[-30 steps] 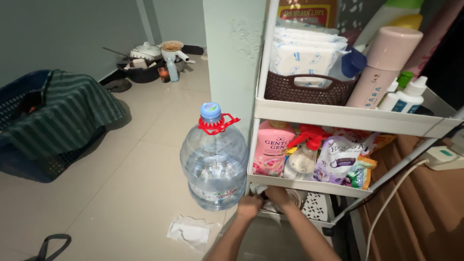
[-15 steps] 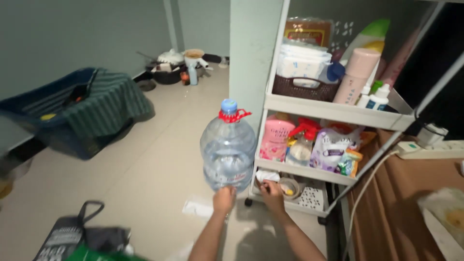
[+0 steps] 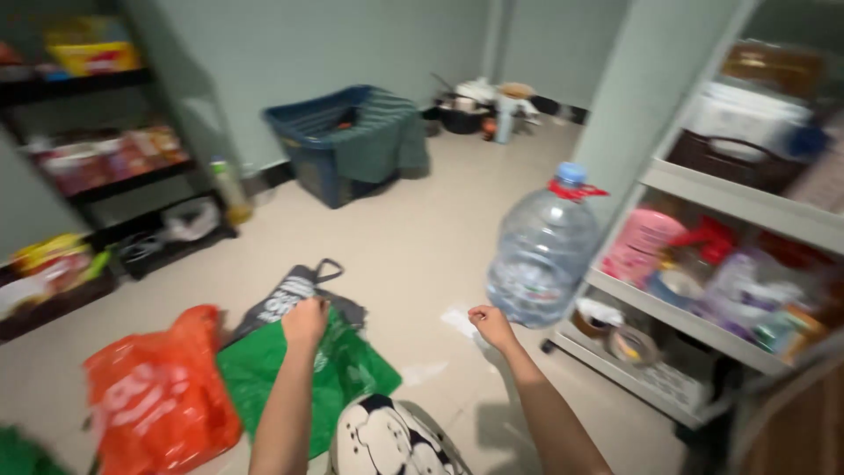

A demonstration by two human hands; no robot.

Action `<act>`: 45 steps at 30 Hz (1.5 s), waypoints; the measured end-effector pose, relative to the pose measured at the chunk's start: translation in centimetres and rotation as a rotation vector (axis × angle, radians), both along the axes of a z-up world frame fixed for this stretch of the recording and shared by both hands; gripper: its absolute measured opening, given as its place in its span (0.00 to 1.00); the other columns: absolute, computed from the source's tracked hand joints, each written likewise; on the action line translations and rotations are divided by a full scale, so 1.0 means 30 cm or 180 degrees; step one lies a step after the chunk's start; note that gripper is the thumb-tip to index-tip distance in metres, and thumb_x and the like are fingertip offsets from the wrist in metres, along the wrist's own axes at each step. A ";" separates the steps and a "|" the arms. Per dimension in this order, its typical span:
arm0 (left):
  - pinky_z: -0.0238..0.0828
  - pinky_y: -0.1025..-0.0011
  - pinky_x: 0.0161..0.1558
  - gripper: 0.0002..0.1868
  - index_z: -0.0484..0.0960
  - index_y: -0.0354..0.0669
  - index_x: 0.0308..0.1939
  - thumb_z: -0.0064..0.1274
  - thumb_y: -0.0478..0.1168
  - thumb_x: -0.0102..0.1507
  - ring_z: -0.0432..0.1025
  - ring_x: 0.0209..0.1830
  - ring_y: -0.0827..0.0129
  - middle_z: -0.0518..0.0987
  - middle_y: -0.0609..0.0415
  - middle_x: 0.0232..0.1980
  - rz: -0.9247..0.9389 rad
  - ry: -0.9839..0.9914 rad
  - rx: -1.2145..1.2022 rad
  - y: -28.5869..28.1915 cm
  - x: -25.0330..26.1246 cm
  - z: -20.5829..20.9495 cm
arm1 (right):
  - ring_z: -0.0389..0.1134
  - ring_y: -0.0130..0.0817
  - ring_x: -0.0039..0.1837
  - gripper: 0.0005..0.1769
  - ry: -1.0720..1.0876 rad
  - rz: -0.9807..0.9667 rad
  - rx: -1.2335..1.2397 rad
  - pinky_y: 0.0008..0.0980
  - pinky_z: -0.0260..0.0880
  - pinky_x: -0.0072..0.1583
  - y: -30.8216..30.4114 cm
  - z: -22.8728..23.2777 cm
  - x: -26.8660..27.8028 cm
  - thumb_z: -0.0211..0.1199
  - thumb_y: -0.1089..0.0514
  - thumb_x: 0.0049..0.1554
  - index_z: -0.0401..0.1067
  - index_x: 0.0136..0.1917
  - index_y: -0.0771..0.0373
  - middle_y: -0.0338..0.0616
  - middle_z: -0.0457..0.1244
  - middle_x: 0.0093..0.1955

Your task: Folding various plastic and reusable shopping bags for organization.

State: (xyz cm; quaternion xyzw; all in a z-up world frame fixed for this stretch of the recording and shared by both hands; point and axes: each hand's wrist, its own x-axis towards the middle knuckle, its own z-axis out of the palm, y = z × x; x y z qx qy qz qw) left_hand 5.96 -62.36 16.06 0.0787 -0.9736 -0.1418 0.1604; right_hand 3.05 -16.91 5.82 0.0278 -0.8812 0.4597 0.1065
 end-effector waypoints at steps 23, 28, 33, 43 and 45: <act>0.75 0.53 0.40 0.13 0.87 0.56 0.35 0.55 0.56 0.62 0.79 0.39 0.51 0.84 0.50 0.37 0.2432 0.0035 -0.0260 -1.235 1.649 0.339 | 0.71 0.33 0.44 0.07 0.1109 0.3688 -0.0341 0.35 0.69 0.50 -2.322 0.254 0.592 0.69 0.59 0.54 0.84 0.43 0.63 0.46 0.73 0.39; 0.75 0.52 0.36 0.11 0.88 0.57 0.35 0.56 0.54 0.61 0.78 0.37 0.51 0.84 0.51 0.35 0.2834 0.0067 -0.0362 -1.262 1.975 0.201 | 0.75 0.30 0.44 0.11 -0.0022 0.4174 -0.0293 0.30 0.74 0.48 -2.493 0.240 0.932 0.69 0.56 0.55 0.81 0.49 0.63 0.45 0.74 0.42; 0.75 0.53 0.37 0.14 0.89 0.57 0.35 0.57 0.58 0.61 0.79 0.35 0.51 0.83 0.48 0.34 0.3424 0.0200 -0.0286 -1.175 2.263 0.235 | 0.74 0.29 0.42 0.10 0.0089 0.4524 -0.0309 0.31 0.73 0.46 -2.653 0.332 1.182 0.69 0.55 0.54 0.82 0.47 0.62 0.45 0.74 0.40; 0.76 0.53 0.39 0.13 0.88 0.54 0.34 0.57 0.56 0.62 0.79 0.37 0.54 0.84 0.49 0.35 0.3825 0.0066 -0.0097 -1.125 2.508 0.017 | 0.70 0.26 0.35 0.08 -0.0109 0.5442 -0.0232 0.28 0.71 0.40 -2.949 0.039 1.548 0.66 0.59 0.53 0.83 0.43 0.61 0.40 0.73 0.35; 0.76 0.54 0.41 0.13 0.89 0.54 0.34 0.58 0.55 0.60 0.79 0.39 0.53 0.83 0.50 0.38 0.3981 -0.0031 0.0407 -1.163 2.487 -0.052 | 0.72 0.29 0.38 0.07 -0.0173 0.5424 0.0045 0.31 0.72 0.44 -2.941 -0.039 1.513 0.66 0.59 0.52 0.83 0.41 0.61 0.43 0.73 0.35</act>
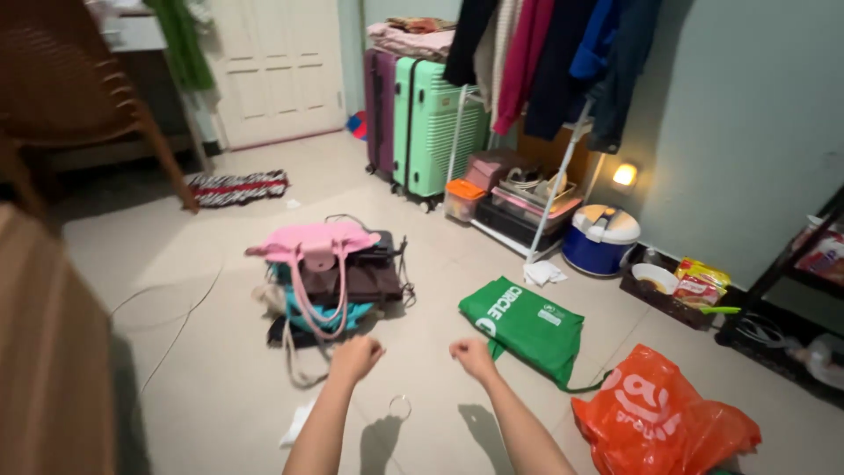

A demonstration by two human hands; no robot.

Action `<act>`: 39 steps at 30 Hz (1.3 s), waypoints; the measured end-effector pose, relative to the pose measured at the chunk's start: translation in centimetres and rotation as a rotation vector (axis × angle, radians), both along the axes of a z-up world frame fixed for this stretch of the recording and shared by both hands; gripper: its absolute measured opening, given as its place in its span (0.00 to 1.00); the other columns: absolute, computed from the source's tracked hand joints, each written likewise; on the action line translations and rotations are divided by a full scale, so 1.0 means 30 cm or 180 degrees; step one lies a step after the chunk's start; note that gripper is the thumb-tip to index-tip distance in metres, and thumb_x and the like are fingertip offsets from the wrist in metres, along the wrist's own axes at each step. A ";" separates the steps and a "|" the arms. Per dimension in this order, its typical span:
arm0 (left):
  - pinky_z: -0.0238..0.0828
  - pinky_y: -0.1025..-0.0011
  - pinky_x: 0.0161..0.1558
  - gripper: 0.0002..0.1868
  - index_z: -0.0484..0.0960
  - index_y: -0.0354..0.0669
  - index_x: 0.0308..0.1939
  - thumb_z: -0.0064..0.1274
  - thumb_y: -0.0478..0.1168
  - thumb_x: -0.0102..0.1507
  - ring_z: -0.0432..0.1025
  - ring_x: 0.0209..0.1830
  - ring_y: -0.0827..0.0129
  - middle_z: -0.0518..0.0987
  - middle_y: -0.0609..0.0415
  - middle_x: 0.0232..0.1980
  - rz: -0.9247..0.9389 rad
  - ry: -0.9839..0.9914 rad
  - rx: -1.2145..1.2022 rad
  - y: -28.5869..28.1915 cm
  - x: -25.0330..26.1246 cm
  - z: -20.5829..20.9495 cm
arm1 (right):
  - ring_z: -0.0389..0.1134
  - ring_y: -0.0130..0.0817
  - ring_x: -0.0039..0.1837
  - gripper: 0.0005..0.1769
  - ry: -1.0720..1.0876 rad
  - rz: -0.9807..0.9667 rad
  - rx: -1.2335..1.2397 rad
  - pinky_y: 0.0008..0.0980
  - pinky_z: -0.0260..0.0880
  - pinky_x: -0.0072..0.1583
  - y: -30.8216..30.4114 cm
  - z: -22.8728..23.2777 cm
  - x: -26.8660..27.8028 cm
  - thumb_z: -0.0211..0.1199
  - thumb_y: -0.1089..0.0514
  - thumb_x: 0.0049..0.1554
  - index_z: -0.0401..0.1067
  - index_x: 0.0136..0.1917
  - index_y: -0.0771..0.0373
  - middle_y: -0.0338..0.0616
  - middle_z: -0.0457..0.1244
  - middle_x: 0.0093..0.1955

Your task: Folding various plastic and reusable shopping bags for organization.

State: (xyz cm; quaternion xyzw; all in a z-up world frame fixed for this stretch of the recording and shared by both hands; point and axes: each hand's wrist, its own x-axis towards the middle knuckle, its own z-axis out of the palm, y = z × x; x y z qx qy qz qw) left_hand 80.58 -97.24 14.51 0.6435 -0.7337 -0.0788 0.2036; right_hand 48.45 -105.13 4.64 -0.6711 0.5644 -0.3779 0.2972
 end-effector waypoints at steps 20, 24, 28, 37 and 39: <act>0.74 0.66 0.38 0.18 0.90 0.46 0.36 0.58 0.56 0.63 0.78 0.34 0.64 0.85 0.52 0.32 -0.1435 0.1282 0.1743 -0.342 -0.788 -0.563 | 0.74 0.52 0.49 0.19 0.0407 -0.3171 0.0189 0.47 0.72 0.52 0.312 -0.304 -0.922 0.55 0.64 0.55 0.73 0.60 0.58 0.56 0.71 0.47; 0.74 0.65 0.41 0.30 0.83 0.51 0.58 0.41 0.64 0.66 0.72 0.47 0.69 0.83 0.57 0.56 -0.0539 0.3701 0.3165 -0.321 -0.784 -0.478 | 0.76 0.40 0.50 0.23 -0.0563 -0.1818 -0.0907 0.36 0.74 0.54 0.180 -0.019 -0.636 0.51 0.70 0.49 0.78 0.56 0.65 0.53 0.74 0.46; 0.77 0.52 0.50 0.30 0.65 0.68 0.70 0.37 0.67 0.66 0.70 0.61 0.63 0.72 0.66 0.67 -0.0281 0.5043 0.3345 -0.263 -0.686 -0.325 | 0.75 0.37 0.57 0.31 -0.0413 -0.1375 -0.0326 0.35 0.72 0.60 0.171 0.104 -0.257 0.56 0.70 0.46 0.74 0.64 0.64 0.49 0.73 0.53; 0.72 0.71 0.57 0.23 0.79 0.33 0.65 0.48 0.43 0.70 0.76 0.53 0.70 0.84 0.51 0.57 -0.0475 0.4491 0.1904 -0.265 -0.365 -0.563 | 0.70 0.38 0.49 0.33 -0.1136 0.0039 0.1755 0.26 0.68 0.44 0.109 -0.086 -0.318 0.67 0.45 0.58 0.72 0.70 0.69 0.60 0.69 0.58; 0.73 0.71 0.57 0.19 0.80 0.35 0.62 0.49 0.40 0.69 0.77 0.51 0.71 0.85 0.51 0.55 -0.0781 0.4038 0.2174 -0.261 -0.309 -0.468 | 0.68 0.38 0.54 0.42 -0.1736 -0.1740 -0.0110 0.29 0.72 0.48 -0.021 -0.229 -0.465 0.73 0.46 0.51 0.63 0.74 0.62 0.52 0.64 0.65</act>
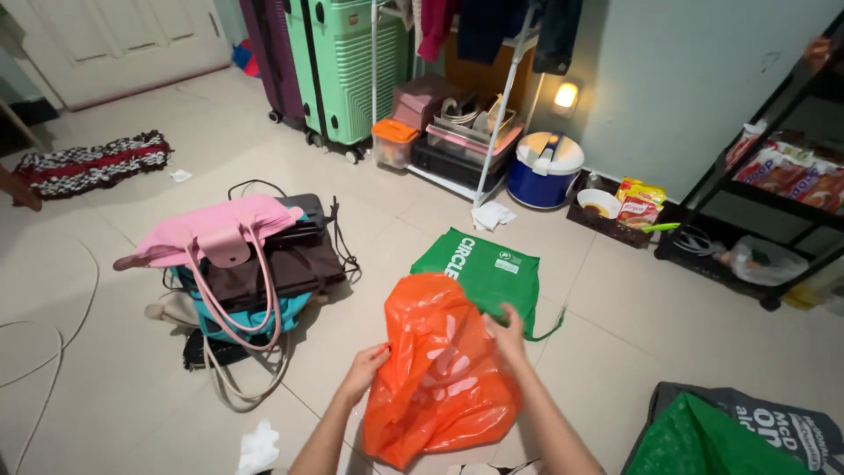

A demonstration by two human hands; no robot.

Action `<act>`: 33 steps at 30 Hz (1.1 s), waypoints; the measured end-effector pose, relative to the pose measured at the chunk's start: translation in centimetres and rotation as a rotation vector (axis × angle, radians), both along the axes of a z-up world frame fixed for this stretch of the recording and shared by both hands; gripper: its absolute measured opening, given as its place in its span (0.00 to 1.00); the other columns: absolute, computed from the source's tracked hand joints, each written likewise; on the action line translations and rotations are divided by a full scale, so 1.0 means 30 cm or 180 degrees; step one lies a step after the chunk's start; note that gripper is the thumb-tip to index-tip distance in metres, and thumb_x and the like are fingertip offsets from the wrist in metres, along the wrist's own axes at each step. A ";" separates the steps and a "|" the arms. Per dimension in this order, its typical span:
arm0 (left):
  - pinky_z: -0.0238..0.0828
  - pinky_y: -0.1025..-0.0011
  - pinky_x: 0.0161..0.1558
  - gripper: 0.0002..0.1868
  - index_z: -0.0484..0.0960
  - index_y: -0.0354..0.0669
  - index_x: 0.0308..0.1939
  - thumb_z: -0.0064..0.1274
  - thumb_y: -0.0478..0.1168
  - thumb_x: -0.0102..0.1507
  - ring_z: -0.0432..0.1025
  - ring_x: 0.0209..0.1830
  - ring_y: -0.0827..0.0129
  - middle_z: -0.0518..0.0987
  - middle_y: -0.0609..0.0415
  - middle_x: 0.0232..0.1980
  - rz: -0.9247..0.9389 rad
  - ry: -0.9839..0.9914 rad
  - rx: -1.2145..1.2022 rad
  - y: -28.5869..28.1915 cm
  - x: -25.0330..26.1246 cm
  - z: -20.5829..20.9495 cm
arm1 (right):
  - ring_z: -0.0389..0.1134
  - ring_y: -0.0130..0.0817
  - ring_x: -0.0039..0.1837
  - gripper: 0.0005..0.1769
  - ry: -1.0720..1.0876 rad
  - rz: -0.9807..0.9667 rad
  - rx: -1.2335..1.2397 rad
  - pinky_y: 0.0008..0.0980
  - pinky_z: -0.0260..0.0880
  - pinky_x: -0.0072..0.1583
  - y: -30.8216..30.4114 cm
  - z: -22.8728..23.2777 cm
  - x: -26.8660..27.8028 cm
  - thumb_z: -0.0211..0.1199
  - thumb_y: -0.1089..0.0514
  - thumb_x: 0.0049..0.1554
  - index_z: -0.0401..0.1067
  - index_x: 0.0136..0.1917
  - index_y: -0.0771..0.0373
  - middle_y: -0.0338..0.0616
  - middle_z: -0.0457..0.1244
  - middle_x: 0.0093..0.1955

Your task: Folding various plastic and reusable shopping bags for organization.

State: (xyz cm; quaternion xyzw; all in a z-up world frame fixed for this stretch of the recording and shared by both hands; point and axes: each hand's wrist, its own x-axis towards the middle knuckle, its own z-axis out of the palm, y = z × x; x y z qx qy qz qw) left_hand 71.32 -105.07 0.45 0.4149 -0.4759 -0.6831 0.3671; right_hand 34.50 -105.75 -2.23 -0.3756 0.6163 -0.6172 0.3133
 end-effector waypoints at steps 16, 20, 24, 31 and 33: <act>0.57 0.61 0.72 0.20 0.90 0.50 0.47 0.56 0.25 0.56 0.63 0.70 0.54 0.79 0.57 0.67 0.0703 -0.0760 -0.3797 -0.237 0.195 0.572 | 0.70 0.38 0.53 0.13 -0.1098 -0.0013 -0.1674 0.34 0.74 0.56 -0.080 0.543 -0.316 0.63 0.74 0.58 0.67 0.54 0.65 0.45 0.65 0.51; 0.61 0.65 0.68 0.21 0.90 0.53 0.47 0.57 0.27 0.55 0.63 0.67 0.56 0.77 0.57 0.66 0.1371 -0.1186 -0.3829 -0.222 0.215 0.509 | 0.70 0.32 0.55 0.26 -0.0849 -0.0102 -0.2236 0.30 0.73 0.58 0.116 0.628 -0.267 0.61 0.77 0.54 0.60 0.60 0.59 0.45 0.66 0.54; 0.62 0.64 0.69 0.27 0.80 0.52 0.64 0.53 0.29 0.61 0.62 0.75 0.58 0.68 0.54 0.74 0.1411 -0.0378 -0.2360 -0.124 0.177 0.284 | 0.70 0.29 0.53 0.29 0.0254 0.0072 -0.0674 0.29 0.72 0.53 0.185 0.214 -0.338 0.60 0.71 0.54 0.62 0.68 0.60 0.41 0.68 0.53; 0.67 0.66 0.64 0.47 0.59 0.52 0.75 0.54 0.26 0.52 0.60 0.73 0.59 0.57 0.55 0.76 0.1274 0.0067 -0.1231 0.073 0.045 -0.041 | 0.66 0.27 0.52 0.26 0.0675 0.0486 -0.0563 0.30 0.70 0.52 0.315 -0.054 -0.100 0.68 0.66 0.49 0.62 0.59 0.63 0.38 0.63 0.51; 0.73 0.67 0.57 0.46 0.60 0.54 0.74 0.57 0.25 0.53 0.66 0.60 0.56 0.58 0.52 0.71 0.1671 -0.0712 -0.1166 0.109 0.030 -0.033 | 0.69 0.31 0.51 0.17 0.0572 0.0304 -0.0139 0.32 0.71 0.54 0.324 -0.057 -0.057 0.66 0.65 0.53 0.69 0.56 0.63 0.43 0.68 0.49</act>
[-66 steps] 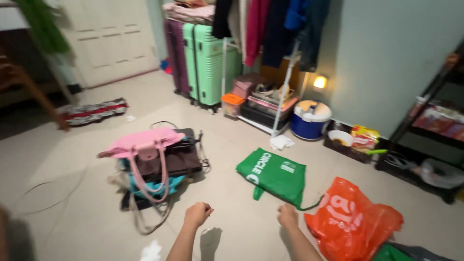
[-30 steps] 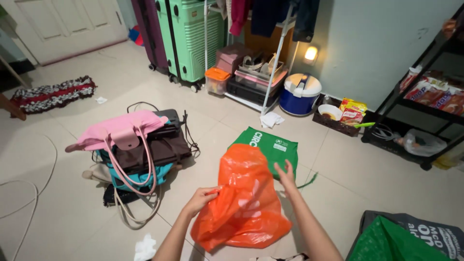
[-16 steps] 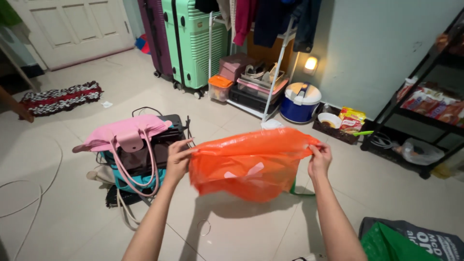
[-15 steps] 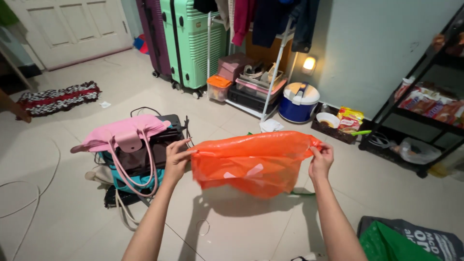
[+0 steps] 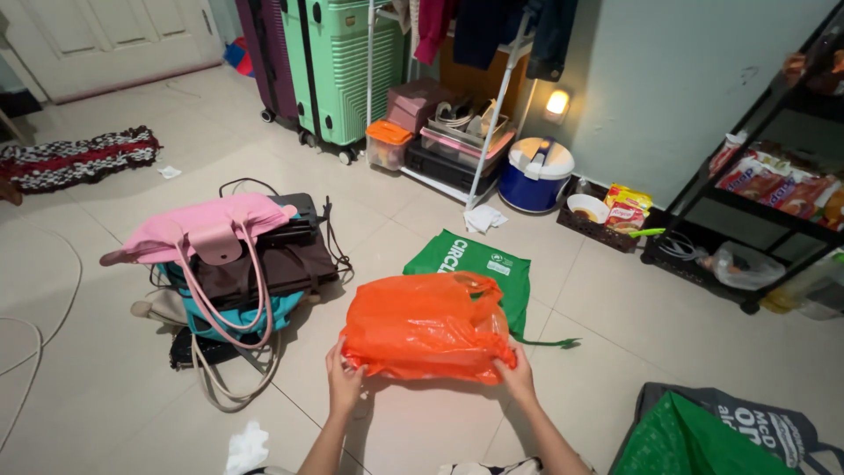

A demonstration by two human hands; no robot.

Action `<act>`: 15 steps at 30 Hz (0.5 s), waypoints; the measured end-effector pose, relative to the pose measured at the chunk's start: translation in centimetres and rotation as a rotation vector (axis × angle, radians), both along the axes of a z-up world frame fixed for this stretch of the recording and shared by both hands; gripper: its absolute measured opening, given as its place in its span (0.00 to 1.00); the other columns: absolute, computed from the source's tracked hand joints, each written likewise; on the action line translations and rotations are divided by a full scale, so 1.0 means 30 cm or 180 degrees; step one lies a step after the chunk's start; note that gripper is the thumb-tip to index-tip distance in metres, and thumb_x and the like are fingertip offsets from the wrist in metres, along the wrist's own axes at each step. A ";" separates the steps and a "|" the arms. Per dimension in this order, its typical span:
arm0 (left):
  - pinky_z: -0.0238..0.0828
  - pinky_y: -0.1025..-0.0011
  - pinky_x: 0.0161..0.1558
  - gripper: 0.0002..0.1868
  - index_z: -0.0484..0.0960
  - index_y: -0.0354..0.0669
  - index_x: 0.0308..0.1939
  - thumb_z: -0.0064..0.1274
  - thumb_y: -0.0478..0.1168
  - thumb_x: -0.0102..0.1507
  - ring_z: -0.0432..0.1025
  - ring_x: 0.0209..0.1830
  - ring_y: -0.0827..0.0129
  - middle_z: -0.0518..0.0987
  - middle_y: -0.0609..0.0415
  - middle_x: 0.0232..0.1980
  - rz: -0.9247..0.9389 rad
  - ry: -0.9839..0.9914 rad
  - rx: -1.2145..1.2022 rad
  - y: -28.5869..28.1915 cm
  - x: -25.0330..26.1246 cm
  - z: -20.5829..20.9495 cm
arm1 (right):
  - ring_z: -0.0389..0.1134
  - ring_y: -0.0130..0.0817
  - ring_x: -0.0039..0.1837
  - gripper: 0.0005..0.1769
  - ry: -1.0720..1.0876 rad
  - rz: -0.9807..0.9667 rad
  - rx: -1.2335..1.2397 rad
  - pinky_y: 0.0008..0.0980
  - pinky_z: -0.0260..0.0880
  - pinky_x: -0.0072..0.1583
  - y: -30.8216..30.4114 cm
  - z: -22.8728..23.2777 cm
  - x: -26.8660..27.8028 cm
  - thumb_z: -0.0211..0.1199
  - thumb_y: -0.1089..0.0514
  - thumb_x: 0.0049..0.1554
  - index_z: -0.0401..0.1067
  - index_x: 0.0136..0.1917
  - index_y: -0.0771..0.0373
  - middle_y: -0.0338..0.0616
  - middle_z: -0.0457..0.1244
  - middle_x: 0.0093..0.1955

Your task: Folding various plastic and reusable shopping bags for organization.

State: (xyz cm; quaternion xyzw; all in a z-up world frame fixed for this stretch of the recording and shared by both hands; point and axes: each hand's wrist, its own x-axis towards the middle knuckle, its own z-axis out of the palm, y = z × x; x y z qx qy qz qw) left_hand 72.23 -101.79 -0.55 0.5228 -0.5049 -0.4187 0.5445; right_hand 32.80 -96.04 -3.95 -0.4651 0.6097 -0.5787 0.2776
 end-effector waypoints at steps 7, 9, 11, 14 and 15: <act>0.75 0.63 0.53 0.31 0.72 0.51 0.67 0.50 0.26 0.59 0.74 0.53 0.57 0.68 0.49 0.64 0.0888 -0.0878 0.0174 0.048 0.175 -0.194 | 0.69 0.40 0.51 0.20 0.0731 -0.2168 0.0696 0.38 0.69 0.51 0.093 -0.121 -0.101 0.64 0.69 0.48 0.72 0.55 0.59 0.47 0.67 0.53; 0.75 0.62 0.55 0.21 0.79 0.56 0.59 0.50 0.33 0.64 0.75 0.56 0.58 0.72 0.55 0.63 0.0700 -0.1845 0.0505 0.074 0.201 -0.215 | 0.68 0.42 0.49 0.22 0.0662 -0.2445 0.0993 0.40 0.68 0.51 0.139 -0.236 -0.175 0.65 0.69 0.50 0.71 0.58 0.61 0.51 0.66 0.51; 0.74 0.60 0.53 0.20 0.79 0.57 0.59 0.51 0.36 0.63 0.74 0.57 0.58 0.72 0.56 0.63 0.0450 -0.2118 0.0549 0.093 0.180 -0.145 | 0.66 0.45 0.48 0.23 0.0037 -0.2097 0.1077 0.41 0.67 0.49 0.168 -0.219 -0.127 0.63 0.70 0.53 0.68 0.62 0.59 0.52 0.67 0.51; 0.73 0.58 0.50 0.19 0.77 0.56 0.57 0.53 0.41 0.61 0.72 0.58 0.57 0.71 0.58 0.62 0.0120 -0.2422 0.0717 0.115 0.160 -0.104 | 0.64 0.45 0.47 0.27 -0.0719 -0.1276 0.1005 0.41 0.67 0.47 0.196 -0.190 -0.077 0.61 0.71 0.55 0.63 0.66 0.58 0.51 0.66 0.52; 0.73 0.58 0.50 0.19 0.76 0.55 0.57 0.54 0.42 0.61 0.72 0.58 0.57 0.71 0.58 0.61 0.0033 -0.2463 0.0810 0.117 0.156 -0.098 | 0.64 0.44 0.48 0.29 -0.0879 -0.0838 0.0845 0.40 0.68 0.47 0.203 -0.180 -0.063 0.61 0.72 0.54 0.60 0.67 0.58 0.50 0.65 0.53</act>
